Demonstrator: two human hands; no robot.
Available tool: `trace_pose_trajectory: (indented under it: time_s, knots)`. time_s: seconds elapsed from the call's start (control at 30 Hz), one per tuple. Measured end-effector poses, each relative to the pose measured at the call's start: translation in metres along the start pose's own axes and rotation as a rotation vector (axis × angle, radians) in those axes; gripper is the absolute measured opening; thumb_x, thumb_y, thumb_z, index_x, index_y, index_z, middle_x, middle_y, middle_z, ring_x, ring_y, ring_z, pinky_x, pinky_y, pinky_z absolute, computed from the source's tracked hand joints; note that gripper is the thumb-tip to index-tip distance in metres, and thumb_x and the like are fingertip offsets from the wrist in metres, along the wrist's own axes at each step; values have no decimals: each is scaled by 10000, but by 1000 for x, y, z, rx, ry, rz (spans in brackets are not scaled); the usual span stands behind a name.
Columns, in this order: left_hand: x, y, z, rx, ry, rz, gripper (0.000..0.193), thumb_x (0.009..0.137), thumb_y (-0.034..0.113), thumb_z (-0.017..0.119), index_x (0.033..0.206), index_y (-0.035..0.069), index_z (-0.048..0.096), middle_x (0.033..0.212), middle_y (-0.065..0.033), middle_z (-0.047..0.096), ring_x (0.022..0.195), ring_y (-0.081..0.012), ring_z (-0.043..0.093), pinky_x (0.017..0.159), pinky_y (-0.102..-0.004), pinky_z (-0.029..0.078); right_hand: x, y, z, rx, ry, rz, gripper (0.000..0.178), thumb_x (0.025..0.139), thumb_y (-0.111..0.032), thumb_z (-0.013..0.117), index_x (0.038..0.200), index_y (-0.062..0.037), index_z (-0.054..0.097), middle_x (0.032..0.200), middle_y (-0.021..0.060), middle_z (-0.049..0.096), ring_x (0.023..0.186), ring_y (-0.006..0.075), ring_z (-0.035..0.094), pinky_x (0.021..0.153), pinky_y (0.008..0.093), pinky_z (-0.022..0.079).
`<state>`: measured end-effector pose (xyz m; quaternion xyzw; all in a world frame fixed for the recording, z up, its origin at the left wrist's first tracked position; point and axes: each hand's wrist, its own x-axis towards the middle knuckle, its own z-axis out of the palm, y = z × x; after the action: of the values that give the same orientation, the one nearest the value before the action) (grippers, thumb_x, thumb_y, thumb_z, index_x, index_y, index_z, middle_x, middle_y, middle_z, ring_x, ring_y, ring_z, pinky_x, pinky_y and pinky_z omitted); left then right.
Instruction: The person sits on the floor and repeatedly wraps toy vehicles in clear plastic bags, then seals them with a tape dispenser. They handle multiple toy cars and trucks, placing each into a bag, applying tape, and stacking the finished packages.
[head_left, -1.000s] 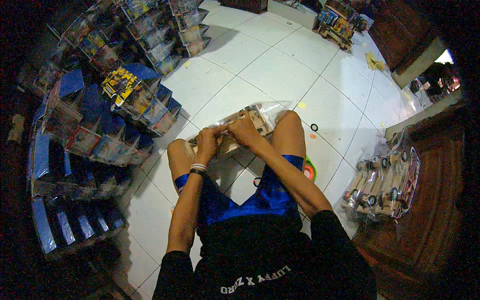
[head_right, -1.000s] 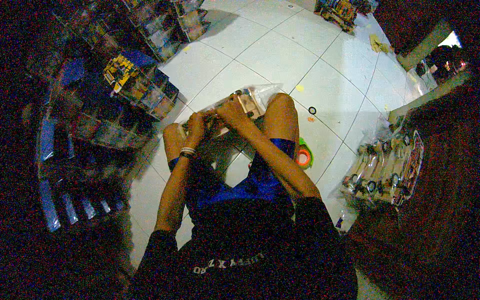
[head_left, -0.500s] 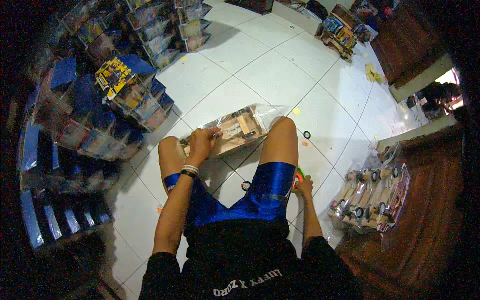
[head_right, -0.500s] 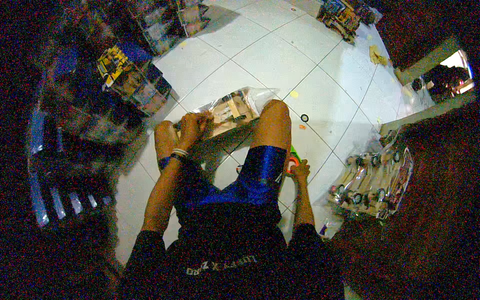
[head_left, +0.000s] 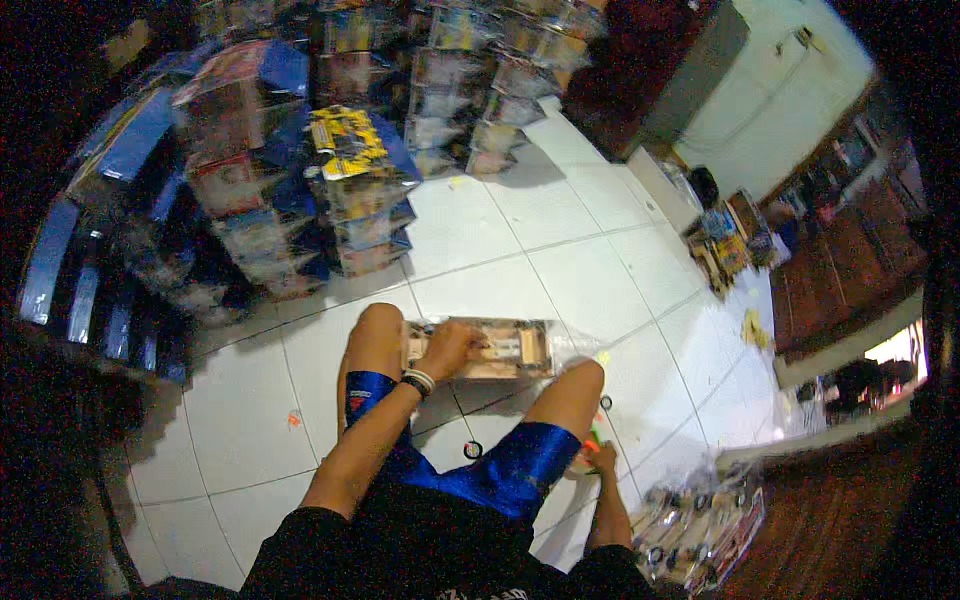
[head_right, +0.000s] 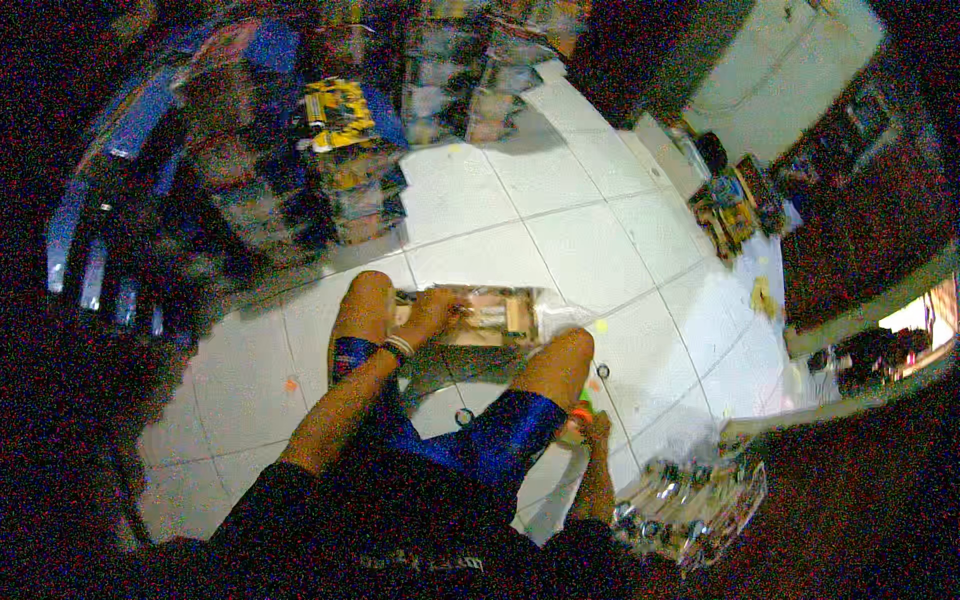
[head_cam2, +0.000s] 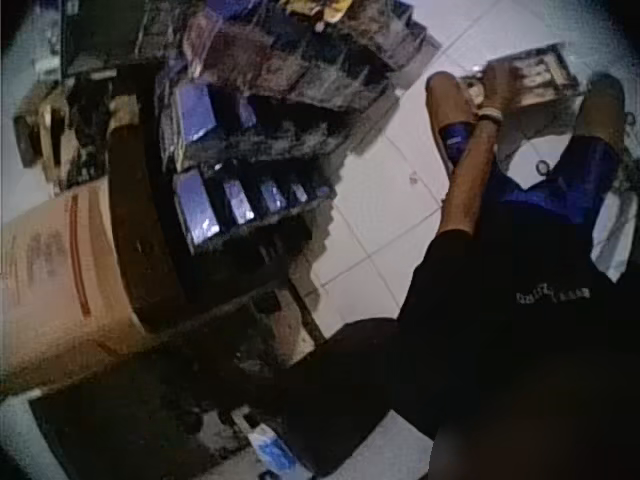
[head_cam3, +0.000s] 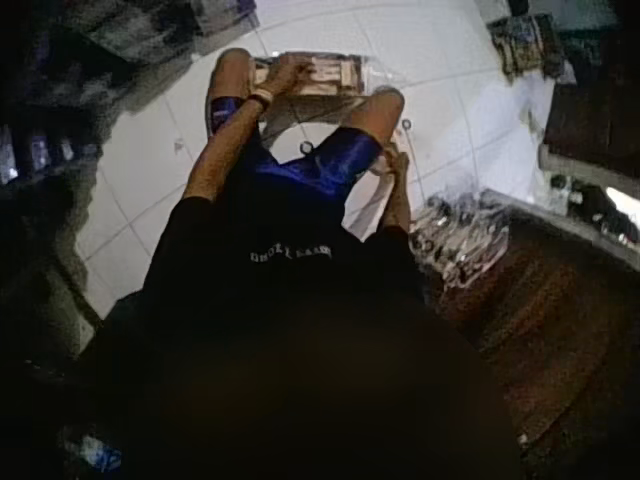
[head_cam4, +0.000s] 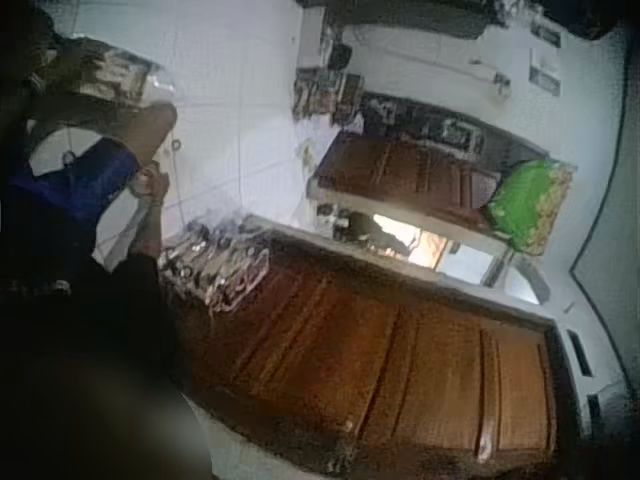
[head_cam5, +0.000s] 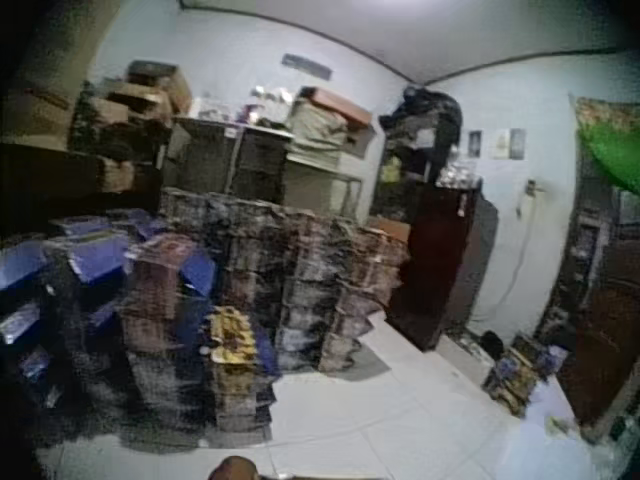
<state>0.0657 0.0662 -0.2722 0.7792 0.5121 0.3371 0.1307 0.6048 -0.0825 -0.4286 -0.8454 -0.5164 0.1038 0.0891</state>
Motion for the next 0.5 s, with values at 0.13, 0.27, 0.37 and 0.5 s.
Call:
trace_pose_trajectory:
  time_s: [0.13,0.27,0.37,0.5]
  knots:
    - [2,0,7,-217,8,-83,109,824,211,781,900,142,818,799,-154,745,743,-361,720,722,-465,580,111,-38,-64,225,617,241,535,732,-570,793,792,-45,712,742,184,680,687,344,662,633,480,523]
    - [1,7,8,-57,-67,-186,110,838,254,792,901,170,823,790,-136,745,775,-346,714,834,-479,567,193,-157,-154,696,635,161,571,734,-551,835,950,-24,807,872,121,776,719,232,684,679,407,549]
    - [-1,9,9,-2,-25,-59,99,817,274,801,878,199,823,797,-124,749,792,-313,713,1044,-493,470,195,-269,-192,1028,376,-388,362,906,-202,754,1228,-35,745,977,29,750,758,115,649,690,288,544]
    - [-1,7,15,44,-65,-6,97,783,245,799,874,224,823,810,-99,753,827,-261,718,1227,-505,270,151,-413,-172,826,-161,-566,376,828,-175,761,1182,-49,756,1008,83,769,770,162,695,686,312,565]
